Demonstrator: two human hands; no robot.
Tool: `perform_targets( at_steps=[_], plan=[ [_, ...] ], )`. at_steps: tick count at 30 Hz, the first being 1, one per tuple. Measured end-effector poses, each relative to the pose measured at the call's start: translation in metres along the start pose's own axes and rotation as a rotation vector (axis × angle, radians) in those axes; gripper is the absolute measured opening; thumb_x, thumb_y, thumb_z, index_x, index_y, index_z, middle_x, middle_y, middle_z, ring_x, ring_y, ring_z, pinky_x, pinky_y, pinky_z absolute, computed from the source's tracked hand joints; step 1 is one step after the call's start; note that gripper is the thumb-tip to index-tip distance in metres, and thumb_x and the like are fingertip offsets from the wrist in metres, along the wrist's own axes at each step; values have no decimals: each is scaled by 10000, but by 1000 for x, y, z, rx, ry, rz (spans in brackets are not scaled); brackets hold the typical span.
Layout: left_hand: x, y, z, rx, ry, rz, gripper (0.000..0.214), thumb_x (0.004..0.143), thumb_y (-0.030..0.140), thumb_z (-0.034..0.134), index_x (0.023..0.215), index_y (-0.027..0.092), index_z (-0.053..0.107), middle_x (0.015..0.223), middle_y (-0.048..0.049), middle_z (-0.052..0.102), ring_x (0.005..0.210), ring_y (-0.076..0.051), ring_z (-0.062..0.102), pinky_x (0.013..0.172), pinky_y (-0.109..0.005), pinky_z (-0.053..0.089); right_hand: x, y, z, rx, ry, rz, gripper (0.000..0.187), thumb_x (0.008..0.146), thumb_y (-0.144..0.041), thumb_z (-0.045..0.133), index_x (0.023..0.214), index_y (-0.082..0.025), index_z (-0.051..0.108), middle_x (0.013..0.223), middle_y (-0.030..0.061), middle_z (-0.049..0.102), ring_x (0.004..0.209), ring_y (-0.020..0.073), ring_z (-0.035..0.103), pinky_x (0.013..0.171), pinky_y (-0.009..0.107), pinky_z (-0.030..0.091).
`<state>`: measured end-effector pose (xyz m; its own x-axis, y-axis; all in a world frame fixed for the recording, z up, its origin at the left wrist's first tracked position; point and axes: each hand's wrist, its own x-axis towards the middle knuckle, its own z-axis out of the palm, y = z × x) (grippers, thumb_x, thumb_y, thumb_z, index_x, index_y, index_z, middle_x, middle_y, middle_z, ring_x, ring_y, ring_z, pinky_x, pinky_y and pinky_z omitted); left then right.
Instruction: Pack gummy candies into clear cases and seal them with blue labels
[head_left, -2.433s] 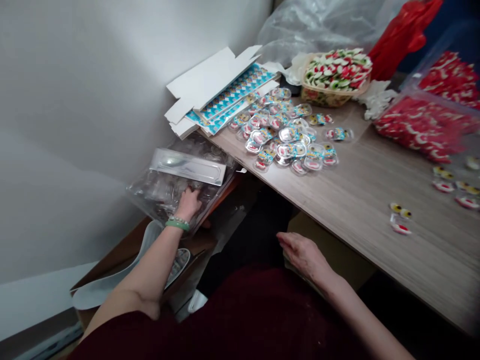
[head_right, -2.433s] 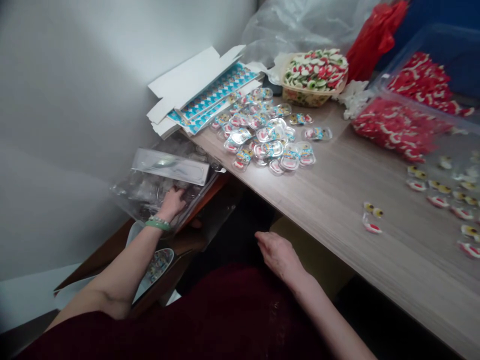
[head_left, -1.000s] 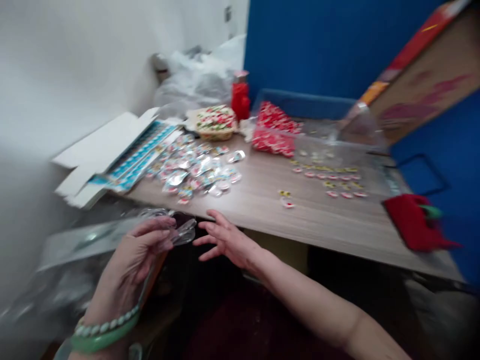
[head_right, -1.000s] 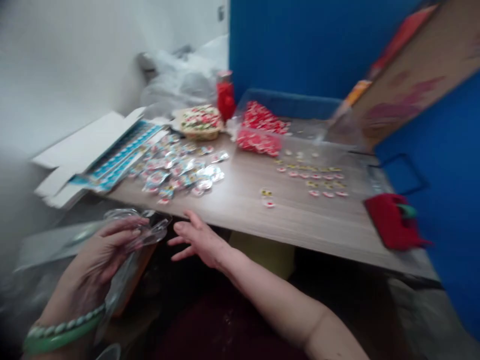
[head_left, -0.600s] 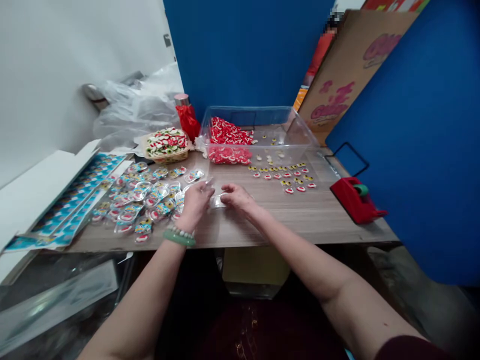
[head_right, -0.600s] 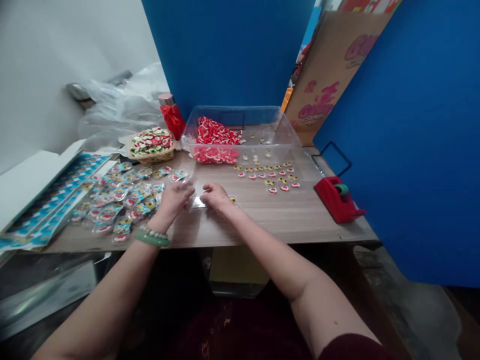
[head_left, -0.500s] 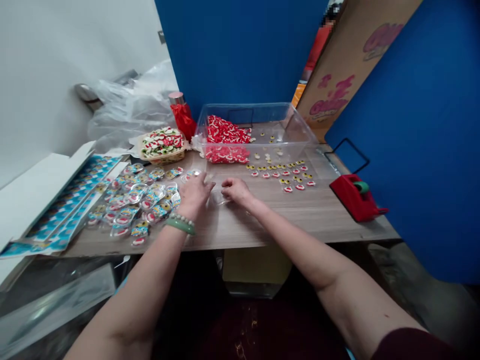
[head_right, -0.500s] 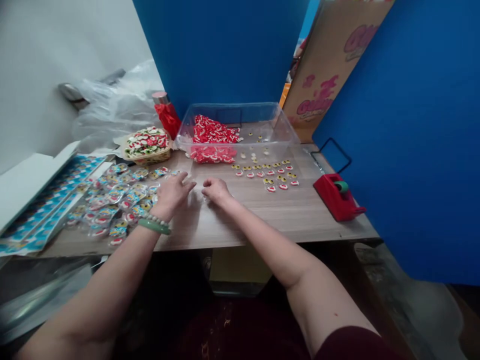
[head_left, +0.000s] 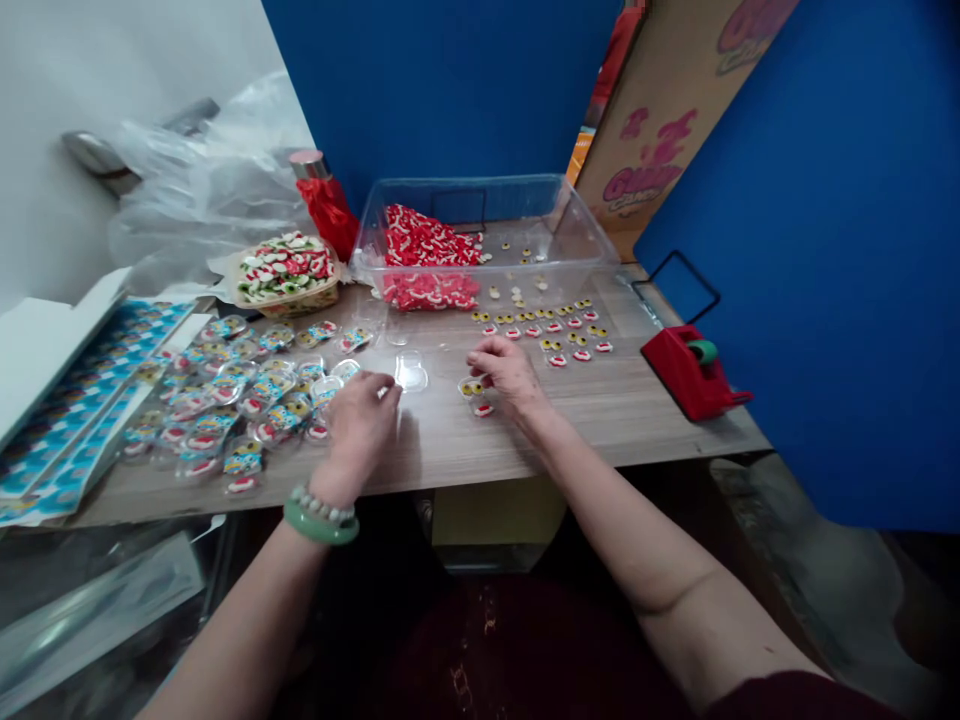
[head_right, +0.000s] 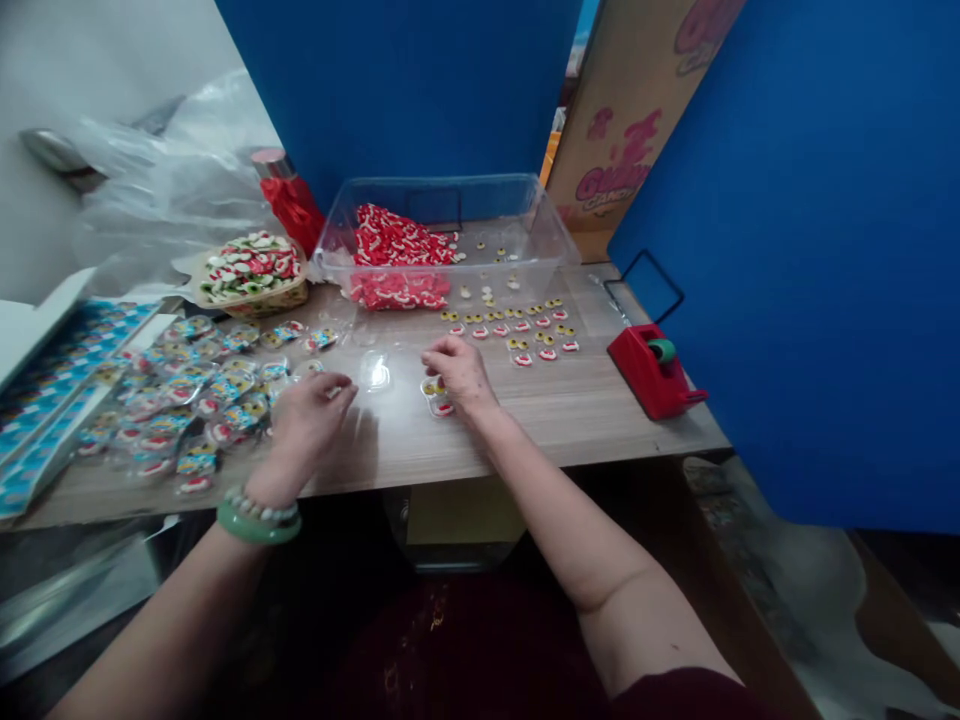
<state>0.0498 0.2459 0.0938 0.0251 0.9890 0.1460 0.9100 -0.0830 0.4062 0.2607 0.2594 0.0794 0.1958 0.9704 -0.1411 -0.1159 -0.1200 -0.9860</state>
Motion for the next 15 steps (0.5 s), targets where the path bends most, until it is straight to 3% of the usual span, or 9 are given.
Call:
perform_targets(
  at_steps=[4,7,9,11,13,15],
  plan=[
    [-34,15,30,-347,-245,-17,172,831,272,630,928,206,756,927,-76,767,858,-244,703,801,-327,510,-24,21,-27,-46,227,32,217,645,-304,613,827,-214,536,677,-56,561,548,121,550,442,204,371],
    [-35,39,46,-617,-423,-226,314,827,237,645,1128,160,684,754,-44,727,563,-191,664,575,-294,504,-32,33,-26,-350,308,12,205,705,-251,555,907,-217,564,807,-19,614,670,152,609,556,247,459],
    [-30,53,51,-780,-518,-375,303,845,205,623,1139,136,636,622,4,650,409,-160,588,438,-262,441,-34,33,-22,-697,283,5,134,761,-232,529,872,-214,601,844,18,653,789,184,632,690,287,483],
    [-23,61,53,-914,-554,-454,165,860,185,603,1016,137,626,550,30,592,371,-147,569,389,-232,410,-35,27,-17,-986,210,17,139,815,-244,515,872,-217,639,915,58,691,890,216,641,777,320,470],
    [-19,63,53,-975,-552,-471,42,869,184,591,868,146,609,526,23,581,374,-140,575,376,-214,405,-37,20,-13,-1136,138,47,189,855,-259,491,918,-221,665,1014,90,704,952,236,644,795,334,459],
    [-19,62,53,-977,-557,-479,108,860,181,594,757,150,591,503,9,580,361,-138,566,359,-209,390,-40,14,-8,-1191,84,65,217,865,-257,481,952,-222,677,1086,109,697,1000,248,637,793,335,453]
  ],
)
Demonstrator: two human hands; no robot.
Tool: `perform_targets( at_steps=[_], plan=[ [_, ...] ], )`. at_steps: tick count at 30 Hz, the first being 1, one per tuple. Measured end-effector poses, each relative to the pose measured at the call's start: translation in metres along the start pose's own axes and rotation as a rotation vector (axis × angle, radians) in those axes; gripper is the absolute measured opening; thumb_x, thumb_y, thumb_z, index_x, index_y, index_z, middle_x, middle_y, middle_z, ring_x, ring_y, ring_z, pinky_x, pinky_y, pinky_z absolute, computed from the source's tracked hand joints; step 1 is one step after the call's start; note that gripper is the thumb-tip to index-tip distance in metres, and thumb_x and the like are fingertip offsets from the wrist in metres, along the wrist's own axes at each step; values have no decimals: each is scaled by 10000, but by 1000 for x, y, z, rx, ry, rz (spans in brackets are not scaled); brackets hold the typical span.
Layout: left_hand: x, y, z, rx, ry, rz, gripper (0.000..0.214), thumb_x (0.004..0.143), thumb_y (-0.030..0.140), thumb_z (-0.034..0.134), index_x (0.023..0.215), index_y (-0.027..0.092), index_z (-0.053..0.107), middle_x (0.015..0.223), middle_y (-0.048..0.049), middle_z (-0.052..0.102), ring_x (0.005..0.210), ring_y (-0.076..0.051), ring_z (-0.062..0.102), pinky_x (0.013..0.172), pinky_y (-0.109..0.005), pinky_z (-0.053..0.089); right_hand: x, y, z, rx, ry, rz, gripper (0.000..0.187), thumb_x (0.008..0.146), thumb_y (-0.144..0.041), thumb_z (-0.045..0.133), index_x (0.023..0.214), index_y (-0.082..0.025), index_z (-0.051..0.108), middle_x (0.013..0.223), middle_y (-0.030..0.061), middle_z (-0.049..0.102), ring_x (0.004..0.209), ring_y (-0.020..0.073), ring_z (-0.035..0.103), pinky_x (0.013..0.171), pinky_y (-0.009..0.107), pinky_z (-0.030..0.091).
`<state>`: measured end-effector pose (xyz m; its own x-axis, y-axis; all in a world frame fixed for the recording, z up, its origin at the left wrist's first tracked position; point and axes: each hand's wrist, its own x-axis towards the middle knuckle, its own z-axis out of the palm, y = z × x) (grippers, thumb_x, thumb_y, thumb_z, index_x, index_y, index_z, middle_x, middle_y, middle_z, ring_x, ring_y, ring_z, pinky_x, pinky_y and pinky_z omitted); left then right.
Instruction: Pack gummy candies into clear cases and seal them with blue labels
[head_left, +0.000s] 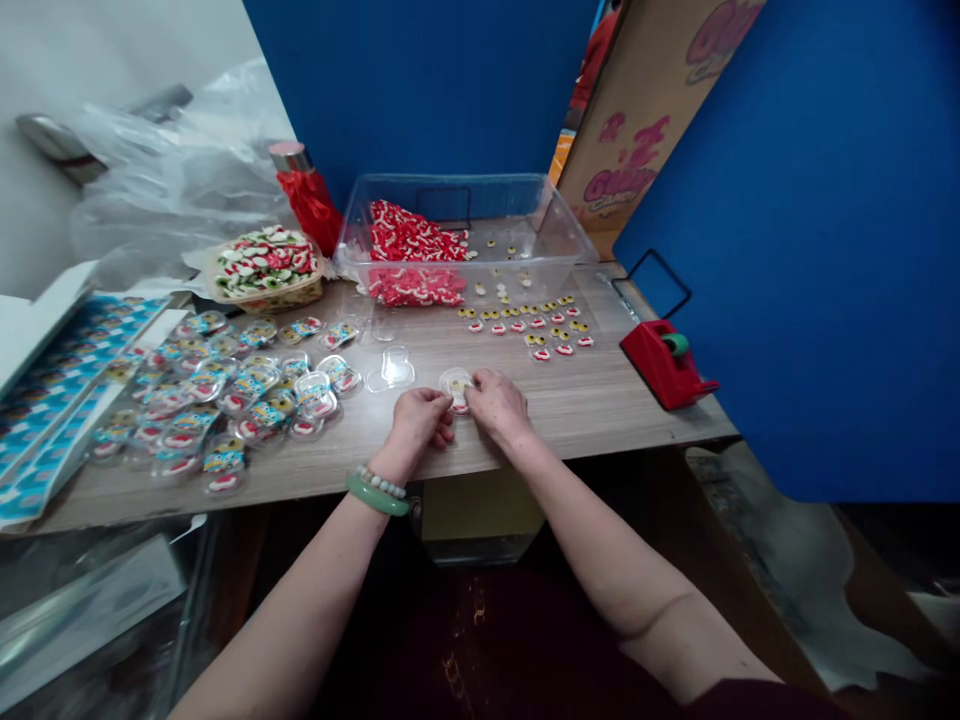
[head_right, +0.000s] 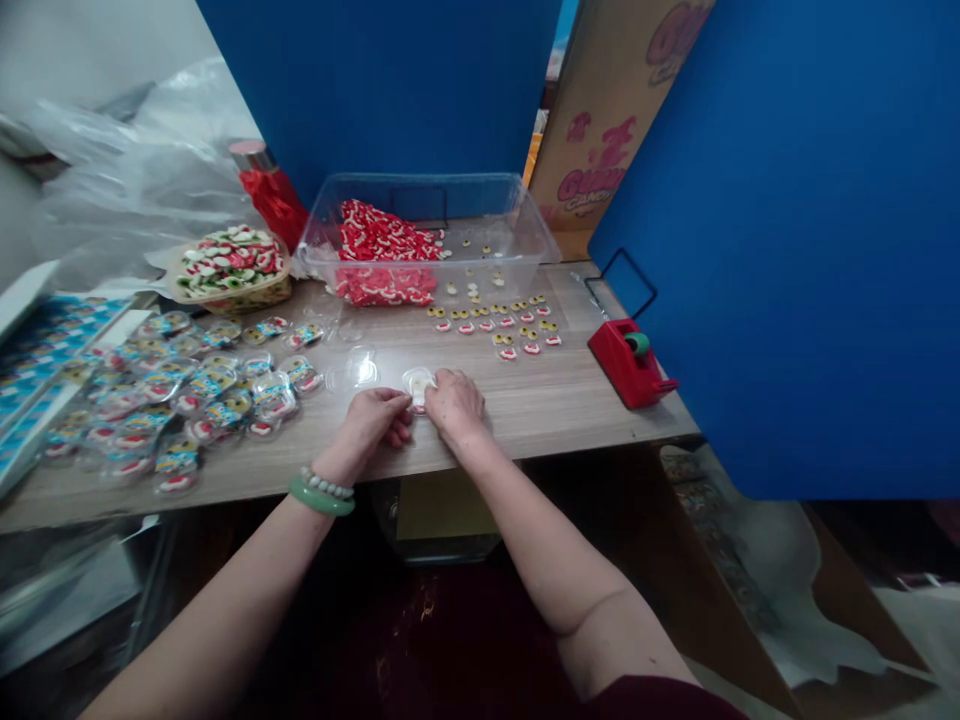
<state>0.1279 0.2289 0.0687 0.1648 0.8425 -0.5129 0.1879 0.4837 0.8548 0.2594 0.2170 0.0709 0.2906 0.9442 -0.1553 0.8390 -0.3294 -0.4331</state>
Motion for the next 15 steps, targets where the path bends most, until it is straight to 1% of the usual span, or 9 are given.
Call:
perform_targets(
  at_steps=[3,5,6,8,11,13,15],
  plan=[
    [-3,-4,0,7,26,-24,206,821,189,634,631,161,560,426,5,541,309,-128,509,324,-204,332,-9,-5,0,1,-30,-34,220,860,-235,477,960,-214,672,1107,119,682,1025,255,619,791,337,442],
    [-7,-7,1,-3,55,-40,242,799,208,656,589,171,542,390,8,516,285,-118,467,316,-204,304,-15,-5,6,67,-24,-47,202,849,-219,485,963,-209,651,1049,102,678,979,240,611,781,333,433],
    [-9,-9,1,-11,71,-45,243,791,217,661,585,175,539,381,11,509,280,-112,449,316,-204,296,-17,-4,10,136,-17,-40,182,833,-217,504,958,-210,636,993,80,673,931,225,605,770,326,428],
    [-16,-11,1,-34,104,-50,201,773,219,661,612,177,549,388,23,511,281,-98,422,316,-198,279,-20,-1,18,366,-10,-7,168,764,-211,563,928,-219,601,852,15,630,808,186,573,730,303,420],
    [-28,-16,-3,-162,147,13,176,700,217,712,645,180,549,421,54,506,311,-74,404,325,-174,257,-23,3,23,852,-61,22,221,649,-216,605,864,-223,552,717,-56,513,676,140,503,662,268,412],
    [-37,-20,-6,-299,138,92,242,633,233,771,637,178,534,473,55,526,379,-77,469,367,-161,336,-27,2,21,1096,-107,-16,241,600,-236,617,830,-214,548,696,-68,485,655,125,482,652,259,408],
    [-47,-24,-8,-419,76,131,302,603,257,806,640,177,517,552,33,581,490,-112,577,458,-197,476,-34,-1,17,1208,-125,-53,262,560,-249,641,806,-202,562,693,-69,488,662,117,473,665,255,405]
  ],
)
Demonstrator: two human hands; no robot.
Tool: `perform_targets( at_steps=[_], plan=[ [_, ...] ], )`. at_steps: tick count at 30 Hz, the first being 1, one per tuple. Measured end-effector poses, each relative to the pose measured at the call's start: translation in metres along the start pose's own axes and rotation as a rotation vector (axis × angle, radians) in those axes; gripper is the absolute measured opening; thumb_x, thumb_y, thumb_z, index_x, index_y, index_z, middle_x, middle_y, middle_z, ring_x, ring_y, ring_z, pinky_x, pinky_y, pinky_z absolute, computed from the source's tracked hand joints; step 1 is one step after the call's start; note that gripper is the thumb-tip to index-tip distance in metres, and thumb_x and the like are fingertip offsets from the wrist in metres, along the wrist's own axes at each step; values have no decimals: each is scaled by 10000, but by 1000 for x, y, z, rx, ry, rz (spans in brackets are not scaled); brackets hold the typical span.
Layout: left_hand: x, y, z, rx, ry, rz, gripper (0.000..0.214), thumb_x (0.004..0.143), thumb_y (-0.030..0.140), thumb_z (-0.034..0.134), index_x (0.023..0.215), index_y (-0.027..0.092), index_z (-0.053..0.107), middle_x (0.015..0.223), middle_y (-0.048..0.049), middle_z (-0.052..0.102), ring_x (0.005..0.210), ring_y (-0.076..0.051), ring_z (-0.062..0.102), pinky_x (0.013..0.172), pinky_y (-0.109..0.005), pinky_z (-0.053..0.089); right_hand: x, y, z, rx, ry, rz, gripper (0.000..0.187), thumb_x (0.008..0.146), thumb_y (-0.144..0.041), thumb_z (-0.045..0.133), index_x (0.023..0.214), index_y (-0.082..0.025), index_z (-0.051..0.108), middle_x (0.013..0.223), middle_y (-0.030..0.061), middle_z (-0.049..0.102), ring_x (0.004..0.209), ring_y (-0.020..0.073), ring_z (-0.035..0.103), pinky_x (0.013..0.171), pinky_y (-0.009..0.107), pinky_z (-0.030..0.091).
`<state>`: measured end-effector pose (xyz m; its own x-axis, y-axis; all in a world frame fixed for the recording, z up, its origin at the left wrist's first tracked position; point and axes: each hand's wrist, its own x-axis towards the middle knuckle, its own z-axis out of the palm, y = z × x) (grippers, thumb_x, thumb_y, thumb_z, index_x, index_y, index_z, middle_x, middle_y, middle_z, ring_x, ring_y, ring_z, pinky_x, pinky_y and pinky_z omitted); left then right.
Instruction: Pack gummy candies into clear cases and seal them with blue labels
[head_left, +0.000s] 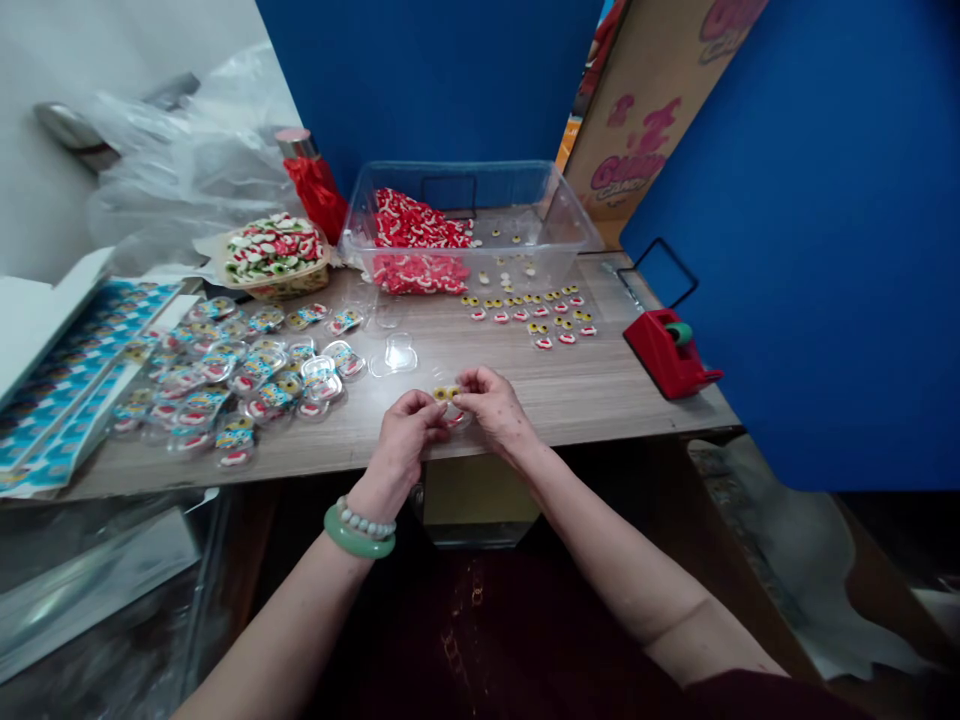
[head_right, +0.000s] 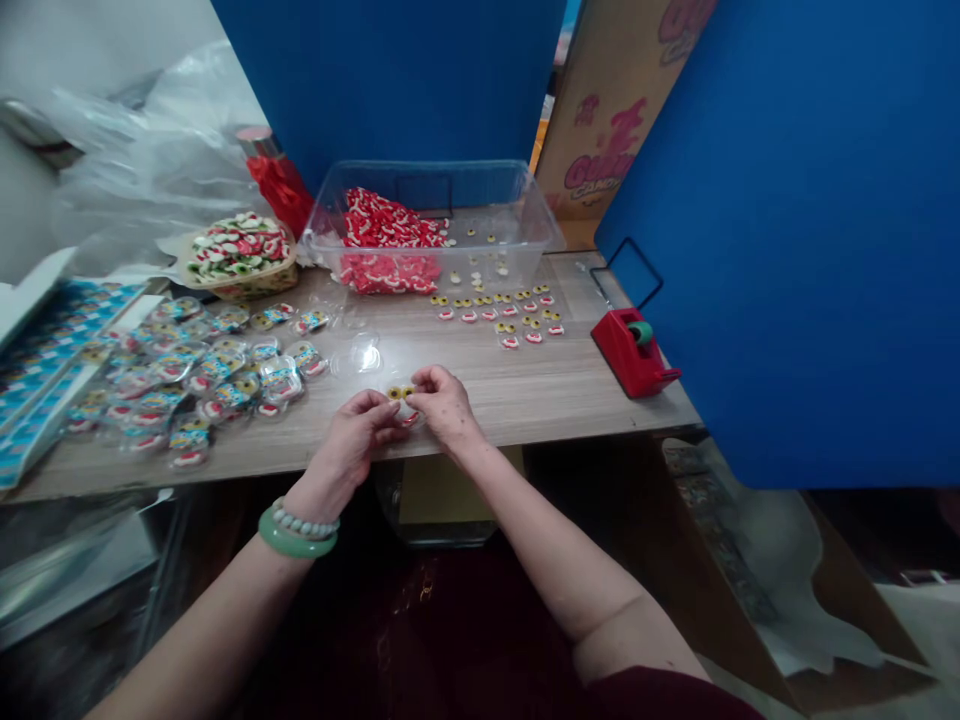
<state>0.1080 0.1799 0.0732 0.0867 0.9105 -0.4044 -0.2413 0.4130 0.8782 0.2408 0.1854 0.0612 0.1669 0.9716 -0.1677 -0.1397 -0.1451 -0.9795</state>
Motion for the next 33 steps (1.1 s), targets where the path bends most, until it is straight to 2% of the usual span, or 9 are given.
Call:
perform_targets(
  at_steps=[3,8,14,16,20,22,26,29,33],
  plan=[
    [-12,-1,-5,-117,-56,-34,306,632,227,802,696,181,506,633,10,637,585,-156,648,564,-288,581,-12,-3,5,30,15,-6,280,540,-252,655,804,-194,578,698,-69,500,678,111,476,673,248,403],
    [-23,-7,-9,-223,-22,-70,279,690,91,746,882,172,560,752,-10,695,634,-141,671,619,-267,587,-33,8,12,90,2,116,320,594,-310,651,879,-210,547,699,-72,562,606,110,508,595,246,413],
    [-32,-14,-12,-219,-1,-100,205,689,115,759,834,145,618,757,-21,692,655,-141,671,642,-271,574,-48,10,14,186,10,136,264,591,-246,640,840,-211,557,704,-56,609,591,112,556,577,240,447],
    [-36,-14,-15,-223,-3,-79,188,673,120,758,795,146,617,724,-12,681,630,-133,654,599,-248,547,-50,6,11,246,-34,181,296,580,-223,670,857,-211,566,702,-55,620,578,117,567,576,249,465],
    [-46,-13,-20,-198,-28,-68,159,674,125,731,770,157,608,701,6,665,585,-112,615,544,-218,494,-55,1,3,305,-255,371,345,550,-179,732,872,-191,611,721,-34,664,620,131,611,649,276,508],
    [-51,-15,-22,-155,-3,-69,137,690,103,704,763,161,604,688,13,652,578,-105,606,545,-210,484,-58,2,3,290,-268,411,285,573,-206,745,828,-183,622,711,-29,667,624,124,607,649,267,496],
    [-62,-20,-26,-98,19,-73,46,781,132,677,796,148,637,728,-18,673,605,-113,621,555,-217,481,-68,8,9,236,-147,323,209,612,-228,744,782,-184,630,706,-32,661,622,109,587,640,251,467],
    [-72,-22,-33,-68,-43,-58,57,828,180,667,839,125,680,767,-60,708,663,-142,658,595,-242,506,-75,12,13,218,-143,299,185,629,-236,748,767,-194,634,722,-22,666,641,125,593,661,280,478],
    [-79,-23,-40,11,-64,-4,44,810,152,682,834,118,697,787,-69,721,688,-147,669,632,-254,515,-80,19,13,227,-169,287,163,624,-229,757,734,-213,638,743,-18,669,661,140,603,699,321,504]
  ],
)
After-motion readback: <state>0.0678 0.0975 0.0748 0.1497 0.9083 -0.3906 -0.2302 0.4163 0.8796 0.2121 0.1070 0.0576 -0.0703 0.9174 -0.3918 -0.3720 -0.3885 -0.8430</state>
